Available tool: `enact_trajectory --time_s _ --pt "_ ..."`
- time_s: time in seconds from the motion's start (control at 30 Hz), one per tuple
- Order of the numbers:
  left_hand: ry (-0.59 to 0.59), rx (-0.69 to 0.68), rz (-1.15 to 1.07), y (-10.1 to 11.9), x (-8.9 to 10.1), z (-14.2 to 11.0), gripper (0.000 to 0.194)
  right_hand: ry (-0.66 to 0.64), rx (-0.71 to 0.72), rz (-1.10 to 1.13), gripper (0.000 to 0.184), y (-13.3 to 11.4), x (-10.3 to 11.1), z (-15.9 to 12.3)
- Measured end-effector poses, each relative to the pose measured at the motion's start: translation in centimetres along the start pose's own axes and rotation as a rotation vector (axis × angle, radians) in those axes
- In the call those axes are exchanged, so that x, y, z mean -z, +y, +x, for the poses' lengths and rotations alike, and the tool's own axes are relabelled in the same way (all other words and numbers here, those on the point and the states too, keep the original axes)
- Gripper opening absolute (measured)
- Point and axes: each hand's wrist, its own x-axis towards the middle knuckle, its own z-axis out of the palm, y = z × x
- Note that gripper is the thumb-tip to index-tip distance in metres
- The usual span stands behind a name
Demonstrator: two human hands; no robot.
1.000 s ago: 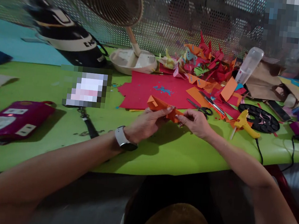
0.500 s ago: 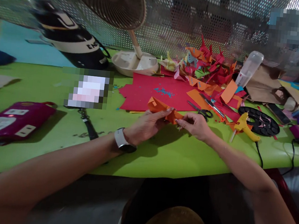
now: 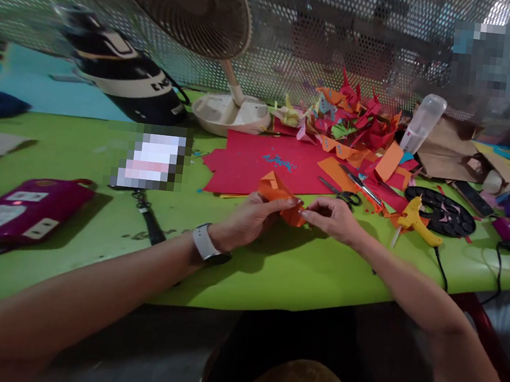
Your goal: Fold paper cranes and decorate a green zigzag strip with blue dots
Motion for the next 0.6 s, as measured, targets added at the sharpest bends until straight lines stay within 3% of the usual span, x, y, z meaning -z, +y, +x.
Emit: enact_trajectory --time_s 0.27,0.6 --pt "-0.037 0.022 0.110 0.20 0.06 -0.14 0.020 -0.121 -0.097 0.036 0.035 -0.92 -0.22 -0.65" --pt "-0.073 0.008 0.165 0.05 0.27 -0.03 0.023 -0.170 -0.165 0.146 0.037 -0.44 -0.22 -0.37"
